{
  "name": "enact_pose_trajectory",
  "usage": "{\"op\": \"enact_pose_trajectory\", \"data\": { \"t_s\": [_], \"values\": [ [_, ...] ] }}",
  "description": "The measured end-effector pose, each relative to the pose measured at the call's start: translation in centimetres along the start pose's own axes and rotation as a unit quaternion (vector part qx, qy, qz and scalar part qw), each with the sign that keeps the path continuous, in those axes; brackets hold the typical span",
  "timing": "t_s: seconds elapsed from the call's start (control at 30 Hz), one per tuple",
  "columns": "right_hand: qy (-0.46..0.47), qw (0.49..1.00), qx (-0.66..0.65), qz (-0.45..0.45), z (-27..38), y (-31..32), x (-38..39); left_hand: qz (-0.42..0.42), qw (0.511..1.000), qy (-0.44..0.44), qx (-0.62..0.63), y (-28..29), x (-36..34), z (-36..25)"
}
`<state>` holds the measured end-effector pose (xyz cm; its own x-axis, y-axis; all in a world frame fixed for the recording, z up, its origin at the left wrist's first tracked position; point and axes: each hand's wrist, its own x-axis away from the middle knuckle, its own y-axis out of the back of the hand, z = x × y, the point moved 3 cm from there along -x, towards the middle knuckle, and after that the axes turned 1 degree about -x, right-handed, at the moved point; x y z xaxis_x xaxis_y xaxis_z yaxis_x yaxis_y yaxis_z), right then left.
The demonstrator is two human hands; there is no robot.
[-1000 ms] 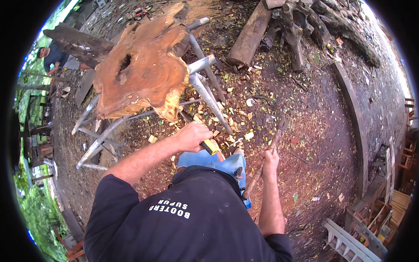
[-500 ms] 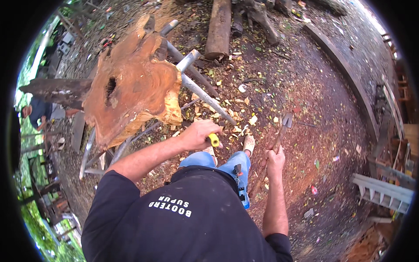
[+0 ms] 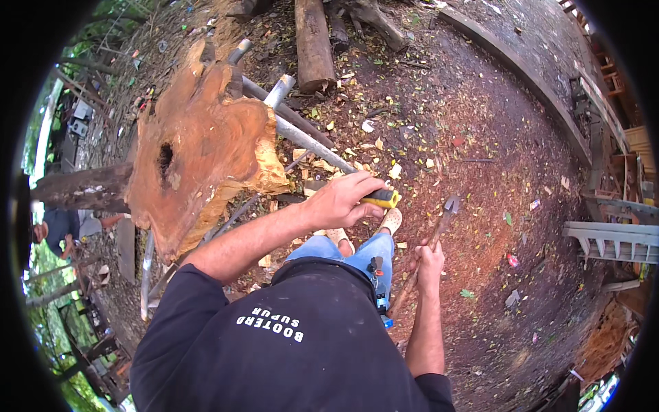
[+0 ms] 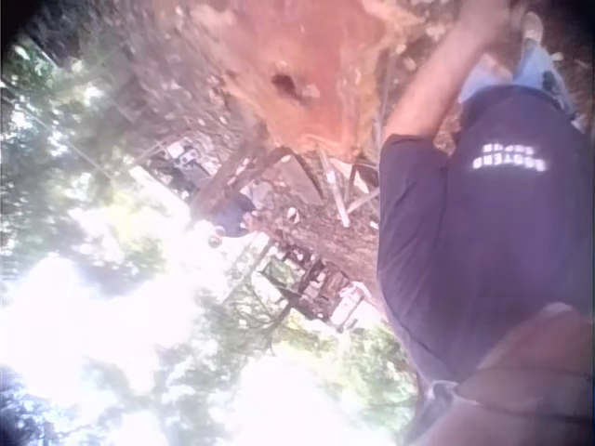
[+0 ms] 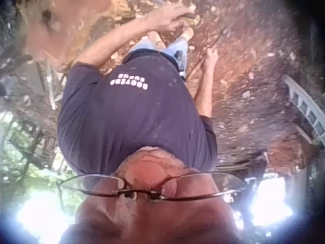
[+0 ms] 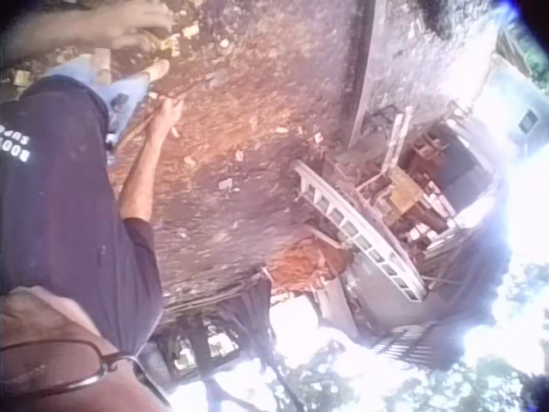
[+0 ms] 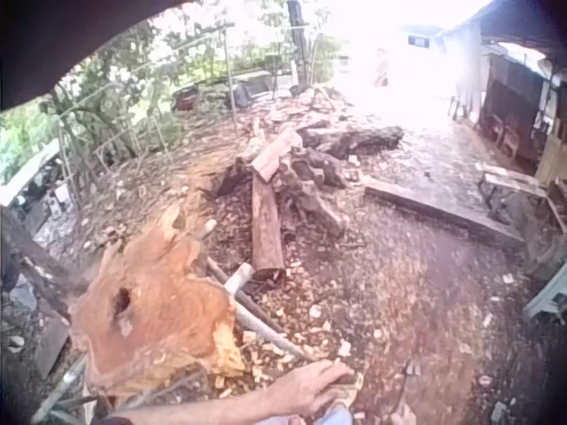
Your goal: The person carves the edge of a wooden slab using a chisel and a hammer, chipping away pieces of wood, and then gestures by pointing into the distance.
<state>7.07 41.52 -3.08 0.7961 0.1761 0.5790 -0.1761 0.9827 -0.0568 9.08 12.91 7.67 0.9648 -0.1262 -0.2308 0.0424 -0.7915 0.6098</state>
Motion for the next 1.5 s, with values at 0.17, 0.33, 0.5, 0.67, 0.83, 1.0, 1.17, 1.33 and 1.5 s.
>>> {"op": "enact_pose_trajectory", "data": {
  "t_s": [0.17, 0.33, 0.5, 0.67, 0.83, 1.0, 1.17, 1.33, 1.5],
  "values": [
    [0.008, 1.0, -0.001, 0.009, -1.2, -0.5, -0.4, 0.036, 0.997, 0.041, -0.057, -0.8, -1.4, 1.1],
    [0.004, 1.0, -0.019, 0.014, -1.4, -1.8, -0.2, 0.229, 0.944, 0.139, -0.191, -1.5, -2.2, 4.2],
    [-0.007, 1.0, -0.018, 0.017, -2.7, -1.8, -0.2, 0.223, 0.951, 0.148, -0.157, -2.9, -1.3, 7.7],
    [-0.009, 0.999, -0.028, 0.017, -3.4, -1.6, 0.2, 0.28, 0.932, 0.167, -0.16, -3.1, -1.3, 8.1],
    [-0.019, 1.0, -0.021, 0.012, -3.4, -1.4, 0.4, 0.305, 0.923, 0.168, -0.166, -3.3, -1.9, 8.5],
    [-0.021, 1.0, -0.02, 0.008, -3.1, -1.3, 0.4, 0.31, 0.92, 0.179, -0.16, -2.4, -2.3, 7.9],
    [-0.009, 1.0, -0.003, -0.007, -2.7, -1.3, 0.2, 0.286, 0.924, 0.198, -0.159, -1.9, -2.5, 7.7],
    [0.024, 0.999, -0.03, -0.017, -1.6, -1.3, 0.0, 0.274, 0.921, 0.225, -0.159, -1.4, -3.0, 7.8],
    [0.103, 0.989, -0.105, -0.037, 1.0, -2.9, 0.6, 0.224, 0.931, 0.254, -0.134, -0.4, -3.5, 8.4]
  ]
}}
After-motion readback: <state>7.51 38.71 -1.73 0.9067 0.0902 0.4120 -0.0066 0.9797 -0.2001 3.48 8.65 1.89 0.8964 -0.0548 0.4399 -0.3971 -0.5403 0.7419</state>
